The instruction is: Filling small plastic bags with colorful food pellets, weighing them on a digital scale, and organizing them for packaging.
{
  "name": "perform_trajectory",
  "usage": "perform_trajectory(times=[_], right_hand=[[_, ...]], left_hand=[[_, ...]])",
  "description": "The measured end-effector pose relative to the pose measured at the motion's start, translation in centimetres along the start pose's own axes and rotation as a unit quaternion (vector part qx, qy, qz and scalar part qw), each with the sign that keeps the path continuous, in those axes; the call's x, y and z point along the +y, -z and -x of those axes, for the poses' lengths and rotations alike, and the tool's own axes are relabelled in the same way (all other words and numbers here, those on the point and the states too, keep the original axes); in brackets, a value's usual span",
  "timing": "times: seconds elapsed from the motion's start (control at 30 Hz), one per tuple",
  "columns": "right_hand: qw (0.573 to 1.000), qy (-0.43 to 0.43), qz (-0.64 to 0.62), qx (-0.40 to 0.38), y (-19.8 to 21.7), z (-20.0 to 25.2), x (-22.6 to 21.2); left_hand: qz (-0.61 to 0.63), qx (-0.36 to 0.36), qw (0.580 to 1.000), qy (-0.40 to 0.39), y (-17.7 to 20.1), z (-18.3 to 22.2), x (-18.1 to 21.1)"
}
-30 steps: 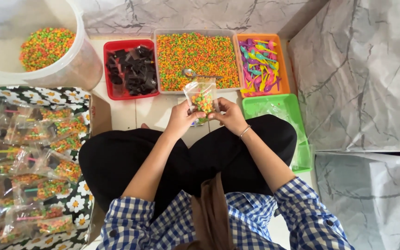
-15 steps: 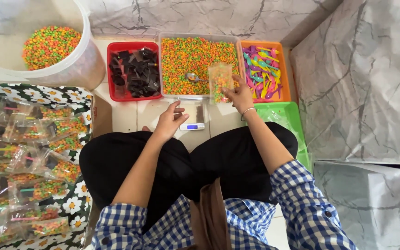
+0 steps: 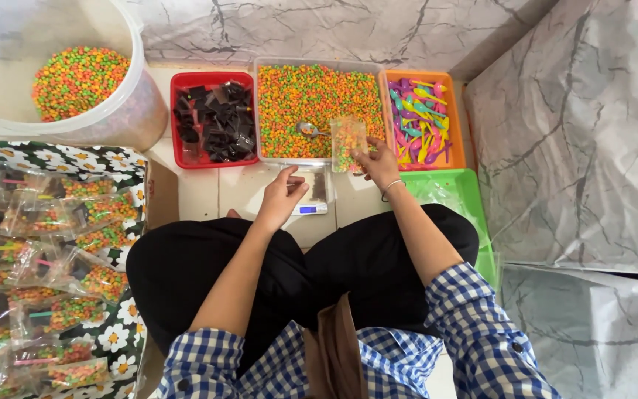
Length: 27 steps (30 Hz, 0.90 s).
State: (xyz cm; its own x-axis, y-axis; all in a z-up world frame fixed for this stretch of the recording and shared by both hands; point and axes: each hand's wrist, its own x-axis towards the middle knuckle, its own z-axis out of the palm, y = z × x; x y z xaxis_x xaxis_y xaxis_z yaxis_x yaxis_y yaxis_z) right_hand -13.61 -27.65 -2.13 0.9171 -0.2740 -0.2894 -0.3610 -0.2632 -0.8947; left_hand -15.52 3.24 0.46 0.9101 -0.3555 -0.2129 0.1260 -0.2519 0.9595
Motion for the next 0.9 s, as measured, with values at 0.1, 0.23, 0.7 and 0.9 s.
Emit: perform_trajectory(times=[0.1,0.23,0.7,0.9], right_hand=[[1.000,0.006,0.004,-0.001,-0.1,0.3,-0.7],[1.000,0.014,-0.006,-0.001,-0.3,-0.2,0.1],[0.983,0.143,-0.079,-0.085,-2.0,7.5,-6.5],[0.967,0.181,-0.116,-0.139,-2.6,11.3,-10.1]], left_hand=[[-0.010,-0.005,1.000,0.000,-0.1,-0.1,0.0],[-0.017,-0.001,1.000,-0.002,-0.1,-0.3,-0.1],[0.038,0.106,0.969,-0.220,-1.2,1.0,3.9],[0.026,0.150,0.959,-0.241,-0.7,3.3,5.1]])
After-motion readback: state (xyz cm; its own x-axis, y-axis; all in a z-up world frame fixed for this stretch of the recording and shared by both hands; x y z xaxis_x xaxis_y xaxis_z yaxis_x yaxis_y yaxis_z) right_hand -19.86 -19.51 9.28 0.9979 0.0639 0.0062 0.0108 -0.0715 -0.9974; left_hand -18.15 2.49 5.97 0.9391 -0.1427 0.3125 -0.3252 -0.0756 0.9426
